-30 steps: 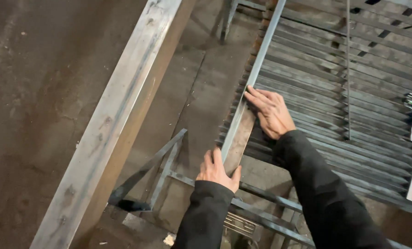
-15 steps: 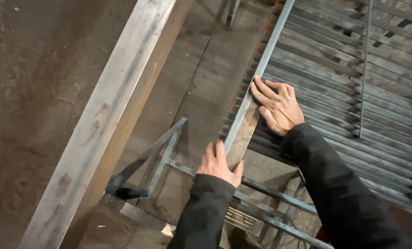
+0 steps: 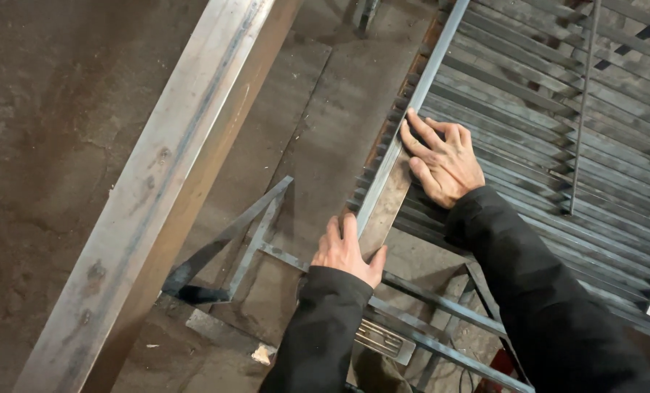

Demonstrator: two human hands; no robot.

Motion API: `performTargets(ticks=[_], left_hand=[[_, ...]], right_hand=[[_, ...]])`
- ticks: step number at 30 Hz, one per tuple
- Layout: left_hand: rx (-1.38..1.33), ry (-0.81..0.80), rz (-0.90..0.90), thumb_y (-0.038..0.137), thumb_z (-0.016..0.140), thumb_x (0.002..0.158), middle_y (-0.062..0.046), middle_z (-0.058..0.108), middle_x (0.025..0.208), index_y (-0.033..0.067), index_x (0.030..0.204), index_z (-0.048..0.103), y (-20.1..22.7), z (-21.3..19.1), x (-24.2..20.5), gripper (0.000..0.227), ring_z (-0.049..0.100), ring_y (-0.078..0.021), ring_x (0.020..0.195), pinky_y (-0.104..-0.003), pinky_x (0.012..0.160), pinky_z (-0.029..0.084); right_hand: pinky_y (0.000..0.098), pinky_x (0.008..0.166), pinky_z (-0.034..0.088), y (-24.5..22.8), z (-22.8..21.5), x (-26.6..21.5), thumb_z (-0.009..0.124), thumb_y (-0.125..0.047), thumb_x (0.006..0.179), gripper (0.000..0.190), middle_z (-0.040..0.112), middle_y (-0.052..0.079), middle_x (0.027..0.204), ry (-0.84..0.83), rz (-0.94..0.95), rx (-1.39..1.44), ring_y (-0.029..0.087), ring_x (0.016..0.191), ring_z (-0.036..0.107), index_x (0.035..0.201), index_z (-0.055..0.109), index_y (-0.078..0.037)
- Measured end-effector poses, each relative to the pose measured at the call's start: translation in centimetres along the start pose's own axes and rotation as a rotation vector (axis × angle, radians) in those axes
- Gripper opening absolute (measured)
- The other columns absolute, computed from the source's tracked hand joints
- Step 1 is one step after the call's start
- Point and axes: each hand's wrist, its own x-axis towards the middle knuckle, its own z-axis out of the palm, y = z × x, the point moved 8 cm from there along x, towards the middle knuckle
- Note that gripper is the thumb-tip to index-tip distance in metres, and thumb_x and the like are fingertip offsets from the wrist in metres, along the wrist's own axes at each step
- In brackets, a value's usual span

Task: The person positions a long straight metal bar along the edge of a slatted metal frame on a work stand, using a spirit level and a straightedge to check alignment. They hold the bar steady in place while a coworker welds it, then step back and move around the assembly.

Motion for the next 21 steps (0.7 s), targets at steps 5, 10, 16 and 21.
performTargets(ticks=[5, 10, 16, 21], left_hand=[[-0.016, -0.02, -0.023, 0.042, 0.082, 0.075, -0.027, 0.052, 0.133, 0.0077, 0.141, 0.042, -0.3, 0.6, -0.2, 0.085, 0.062, -0.048, 0.105, -0.055, 0.079, 0.054], [-0.025, 0.02, 0.003, 0.041, 0.083, 0.074, -0.027, 0.052, 0.133, 0.0088, 0.141, 0.042, -0.5, 0.7, -0.2, 0.086, 0.062, -0.0483, 0.106, -0.055, 0.08, 0.054], [-0.04, -0.034, -0.044, 0.04, 0.083, 0.074, -0.025, 0.051, 0.133, 0.0106, 0.141, 0.041, -0.5, 0.8, 0.1, 0.085, 0.06, -0.0475, 0.107, -0.057, 0.08, 0.053], [-0.045, -0.063, -0.053, 0.04, 0.083, 0.075, -0.026, 0.05, 0.132, 0.0113, 0.142, 0.038, -0.4, 1.0, 0.0, 0.086, 0.06, -0.0484, 0.108, -0.058, 0.08, 0.053]], right_hand=[[0.0519, 0.114, 0.028, 0.0, 0.0, -0.2, 0.044, -0.034, 0.099, 0.062, 0.039, 0.016, 0.166, -0.01, 0.018, 0.004, 0.038, 0.135, 0.044, 0.154, 0.048, -0.007], [0.0528, 0.115, 0.026, 0.1, 0.3, -0.1, 0.044, -0.035, 0.099, 0.063, 0.038, 0.015, 0.166, -0.017, 0.007, 0.003, 0.039, 0.136, 0.043, 0.155, 0.048, -0.008], [0.0539, 0.115, 0.026, 0.3, 0.6, -0.4, 0.045, -0.034, 0.098, 0.065, 0.037, 0.016, 0.167, -0.015, -0.012, 0.007, 0.04, 0.137, 0.042, 0.157, 0.046, -0.007], [0.0544, 0.115, 0.026, 0.3, 0.4, -0.4, 0.045, -0.034, 0.098, 0.065, 0.037, 0.016, 0.167, 0.003, -0.008, -0.002, 0.04, 0.137, 0.043, 0.157, 0.046, -0.007]])
